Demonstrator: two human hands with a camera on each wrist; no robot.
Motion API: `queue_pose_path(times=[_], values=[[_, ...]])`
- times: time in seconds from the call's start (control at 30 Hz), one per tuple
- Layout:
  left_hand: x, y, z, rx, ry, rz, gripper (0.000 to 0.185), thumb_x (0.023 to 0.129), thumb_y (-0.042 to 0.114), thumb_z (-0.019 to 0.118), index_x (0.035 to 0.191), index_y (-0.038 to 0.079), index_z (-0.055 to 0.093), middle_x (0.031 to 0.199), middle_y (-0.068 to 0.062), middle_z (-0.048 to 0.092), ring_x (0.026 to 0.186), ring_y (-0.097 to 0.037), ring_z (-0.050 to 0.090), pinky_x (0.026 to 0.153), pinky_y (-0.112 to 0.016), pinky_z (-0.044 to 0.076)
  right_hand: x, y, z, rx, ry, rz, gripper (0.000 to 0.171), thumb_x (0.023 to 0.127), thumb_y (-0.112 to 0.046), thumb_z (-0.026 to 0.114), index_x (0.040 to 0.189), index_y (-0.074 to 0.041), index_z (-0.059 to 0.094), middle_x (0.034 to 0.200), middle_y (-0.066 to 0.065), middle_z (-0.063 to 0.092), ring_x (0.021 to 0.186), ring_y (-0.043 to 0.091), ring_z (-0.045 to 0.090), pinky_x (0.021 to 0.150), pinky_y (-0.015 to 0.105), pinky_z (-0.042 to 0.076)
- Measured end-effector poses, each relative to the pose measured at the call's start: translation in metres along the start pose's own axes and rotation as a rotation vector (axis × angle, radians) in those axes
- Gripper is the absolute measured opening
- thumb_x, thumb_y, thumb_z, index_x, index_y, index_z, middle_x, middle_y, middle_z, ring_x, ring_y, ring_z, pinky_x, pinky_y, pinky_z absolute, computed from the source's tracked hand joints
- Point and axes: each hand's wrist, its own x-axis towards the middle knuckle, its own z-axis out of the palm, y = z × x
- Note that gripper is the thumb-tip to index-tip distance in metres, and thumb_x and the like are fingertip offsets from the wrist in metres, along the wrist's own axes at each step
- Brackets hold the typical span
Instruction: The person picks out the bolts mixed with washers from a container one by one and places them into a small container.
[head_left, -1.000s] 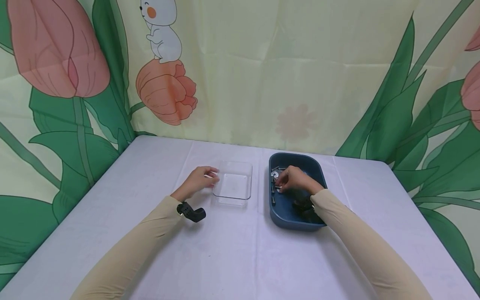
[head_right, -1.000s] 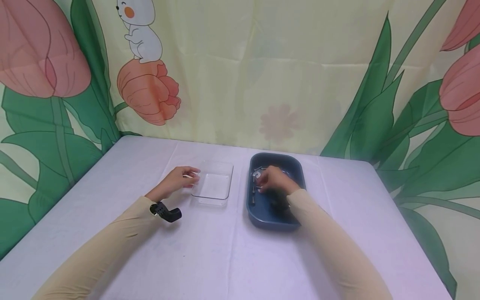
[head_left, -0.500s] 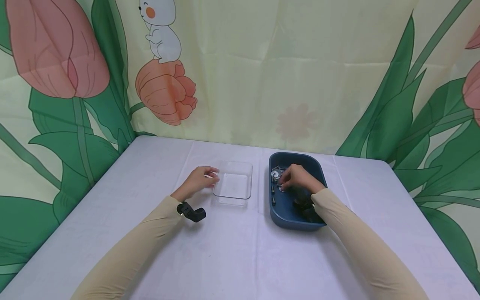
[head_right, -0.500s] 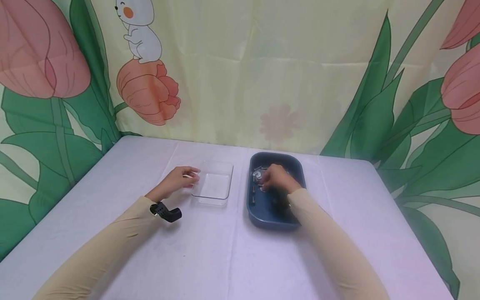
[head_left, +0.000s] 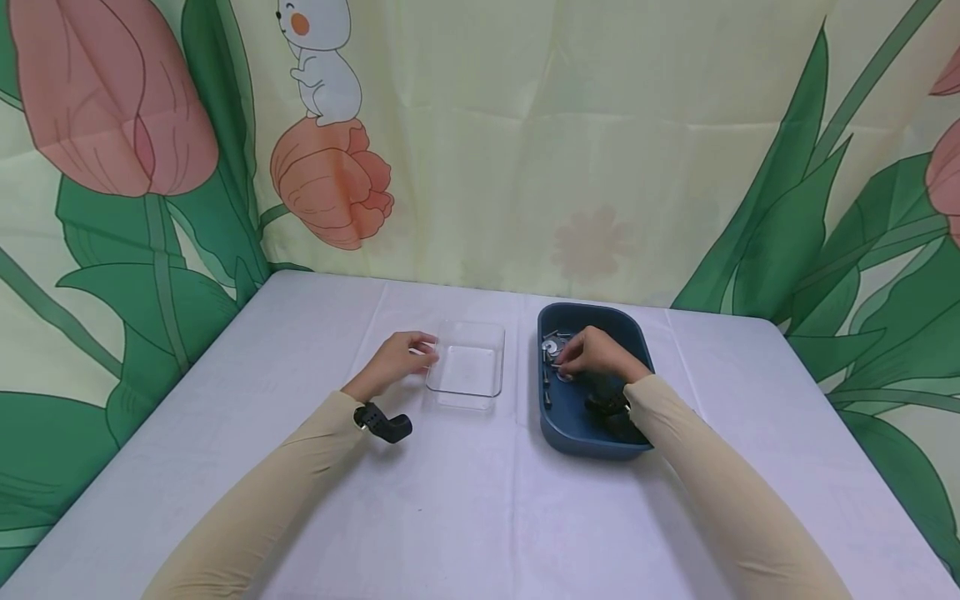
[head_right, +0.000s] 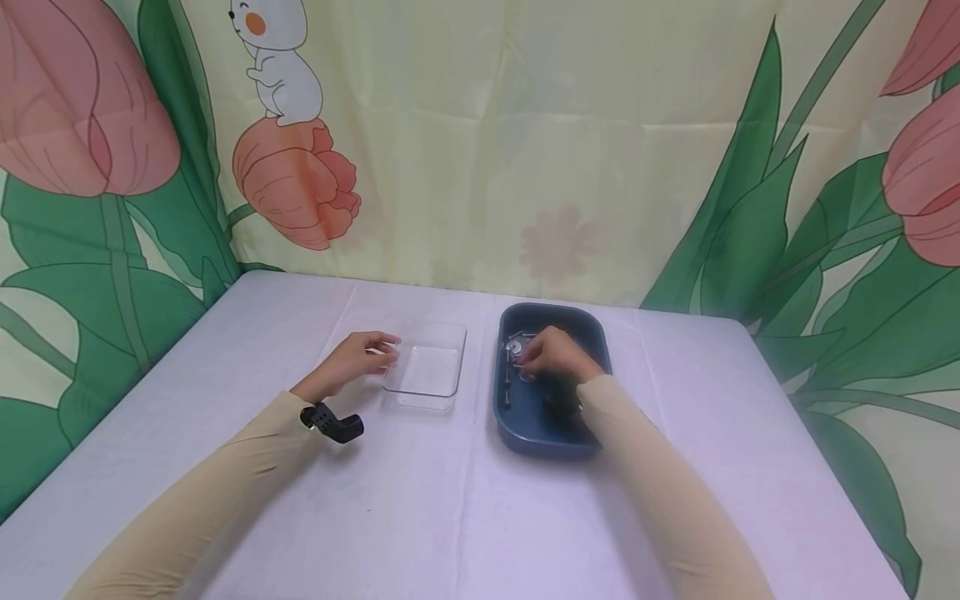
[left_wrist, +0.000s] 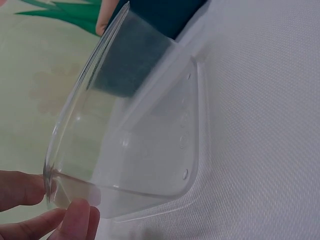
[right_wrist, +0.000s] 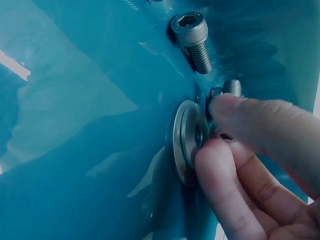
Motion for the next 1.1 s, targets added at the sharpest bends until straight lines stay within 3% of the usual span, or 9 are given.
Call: queue_pose_path(times=[0.47,1.1], values=[[0.001,0.001,-0.001,-0.008,-0.004,-0.009,0.041,0.09,0.011,0.061,0.128,-0.002,0.053,0.116,-0.022,0.06,0.087,-0.022,0.067,0.078,-0.029,0.056,0.0,0.0,0.001,0.216,-0.006,0.035,0.021,0.087,-0.008,0.065,0.104,0.003,0.069,0.099,0.018,0.071,0.08,0.017,0.07,0.085,0.036,0.056],[0.001,0.0,-0.001,-0.001,-0.003,-0.018,0.042,0.09,0.012,0.061,0.128,-0.001,0.053,0.115,-0.02,0.059,0.086,-0.02,0.066,0.078,-0.029,0.057,0.0,-0.01,-0.002,0.352,0.139,0.012,0.03,0.09,-0.018,0.063,0.113,0.001,0.065,0.111,0.02,0.067,0.095,0.025,0.068,0.097,0.043,0.048]])
